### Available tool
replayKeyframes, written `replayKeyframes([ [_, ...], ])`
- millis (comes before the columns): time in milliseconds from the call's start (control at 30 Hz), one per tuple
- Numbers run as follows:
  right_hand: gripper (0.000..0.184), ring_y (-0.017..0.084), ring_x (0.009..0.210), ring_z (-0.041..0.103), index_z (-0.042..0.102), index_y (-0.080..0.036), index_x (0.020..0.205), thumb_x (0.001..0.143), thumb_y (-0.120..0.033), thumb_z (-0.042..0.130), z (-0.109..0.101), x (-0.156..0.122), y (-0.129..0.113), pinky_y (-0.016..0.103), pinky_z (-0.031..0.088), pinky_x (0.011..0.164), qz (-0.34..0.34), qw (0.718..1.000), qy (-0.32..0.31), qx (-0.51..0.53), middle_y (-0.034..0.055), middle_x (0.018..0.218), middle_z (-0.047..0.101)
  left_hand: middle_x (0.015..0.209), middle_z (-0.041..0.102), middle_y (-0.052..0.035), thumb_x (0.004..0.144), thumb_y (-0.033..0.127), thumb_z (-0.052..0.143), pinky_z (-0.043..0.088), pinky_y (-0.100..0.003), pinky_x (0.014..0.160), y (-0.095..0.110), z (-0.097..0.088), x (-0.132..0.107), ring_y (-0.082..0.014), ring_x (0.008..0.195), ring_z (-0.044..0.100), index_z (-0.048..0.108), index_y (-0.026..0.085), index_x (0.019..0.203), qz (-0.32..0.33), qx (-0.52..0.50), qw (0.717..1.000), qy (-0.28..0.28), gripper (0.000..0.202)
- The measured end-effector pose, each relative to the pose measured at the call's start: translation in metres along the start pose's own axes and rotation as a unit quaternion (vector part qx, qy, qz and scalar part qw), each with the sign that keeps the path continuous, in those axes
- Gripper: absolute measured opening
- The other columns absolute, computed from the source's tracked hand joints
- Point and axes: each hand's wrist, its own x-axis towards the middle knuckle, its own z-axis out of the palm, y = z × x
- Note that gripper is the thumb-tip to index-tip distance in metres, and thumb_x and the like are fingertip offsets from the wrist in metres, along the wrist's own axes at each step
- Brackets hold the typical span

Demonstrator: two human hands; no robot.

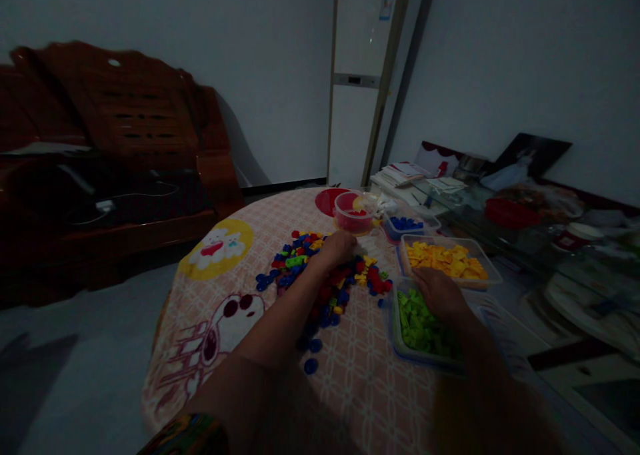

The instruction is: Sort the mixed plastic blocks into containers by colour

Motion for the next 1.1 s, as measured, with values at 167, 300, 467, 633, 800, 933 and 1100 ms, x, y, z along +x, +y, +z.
replayKeyframes([
  [167,0.039,0.024,0.11,0.068,0.073,-0.019,0.115,0.1,-0.022,0.037,0.015,-0.002,0.008,0.038,0.05,0.101,-0.028,0.998,0.053,-0.007,0.012,0.117,0.075,0.109,0.077,-0.0089,0.084,0.021,0.067,0.052,-0.028,0.086,0.027,-0.005,0.002,-0.0229,0.099,0.071,0.077,0.018,0.113,0.153,-0.052,0.983,-0.088,0.031],
  [300,0.04,0.027,0.107,0.069,0.074,-0.017,0.113,0.101,-0.025,0.036,0.033,-0.003,0.02,0.043,0.052,0.1,-0.067,0.989,0.133,0.003,0.0145,0.113,0.075,0.103,0.077,-0.0093,0.072,0.022,0.078,0.049,-0.027,0.072,0.052,0.004,0.0,-0.024,0.092,0.07,0.078,0.018,0.106,0.186,0.029,0.965,-0.183,0.034],
  [467,0.042,0.028,0.106,0.069,0.073,-0.018,0.116,0.101,-0.03,0.036,0.046,-0.003,0.03,0.045,0.053,0.098,-0.1,0.98,0.174,0.013,0.0157,0.112,0.075,0.092,0.077,-0.0081,0.077,0.021,0.073,0.043,-0.026,0.065,0.044,0.014,-0.005,-0.0208,0.082,0.068,0.078,0.017,0.098,0.179,-0.017,0.971,-0.156,0.022],
  [633,0.044,0.028,0.103,0.069,0.075,-0.016,0.113,0.101,-0.03,0.034,0.042,-0.001,0.026,0.045,0.053,0.095,-0.083,0.985,0.153,0.01,0.0167,0.112,0.076,0.081,0.073,-0.0047,0.087,0.021,0.061,0.04,-0.024,0.066,0.017,0.007,-0.002,-0.016,0.073,0.063,0.074,0.013,0.089,0.158,-0.142,0.974,-0.079,0.016],
  [800,0.042,0.028,0.103,0.069,0.074,-0.016,0.113,0.101,-0.027,0.036,0.032,0.0,0.021,0.042,0.053,0.093,-0.073,0.991,0.116,-0.007,0.0161,0.113,0.076,0.082,0.071,-0.0038,0.088,0.023,0.056,0.044,-0.025,0.07,0.003,0.011,0.003,-0.0155,0.074,0.06,0.071,0.012,0.094,0.13,-0.239,0.962,0.005,0.019],
  [933,0.039,0.026,0.1,0.069,0.074,-0.017,0.112,0.1,-0.024,0.037,0.027,-0.001,0.017,0.039,0.053,0.092,-0.06,0.993,0.103,-0.016,0.0151,0.112,0.076,0.079,0.071,-0.003,0.086,0.025,0.058,0.046,-0.023,0.063,-0.005,0.022,0.011,-0.0128,0.064,0.059,0.071,0.012,0.098,0.063,-0.407,0.911,0.02,0.022],
  [1100,0.039,0.026,0.101,0.069,0.073,-0.016,0.115,0.1,-0.023,0.038,0.031,-0.003,0.018,0.04,0.052,0.095,-0.066,0.991,0.118,-0.022,0.0146,0.112,0.075,0.072,0.069,-0.0027,0.084,0.03,0.065,0.048,-0.023,0.059,-0.02,0.028,0.03,-0.0112,0.057,0.059,0.073,0.011,0.093,-0.06,-0.564,0.818,0.099,0.022],
])
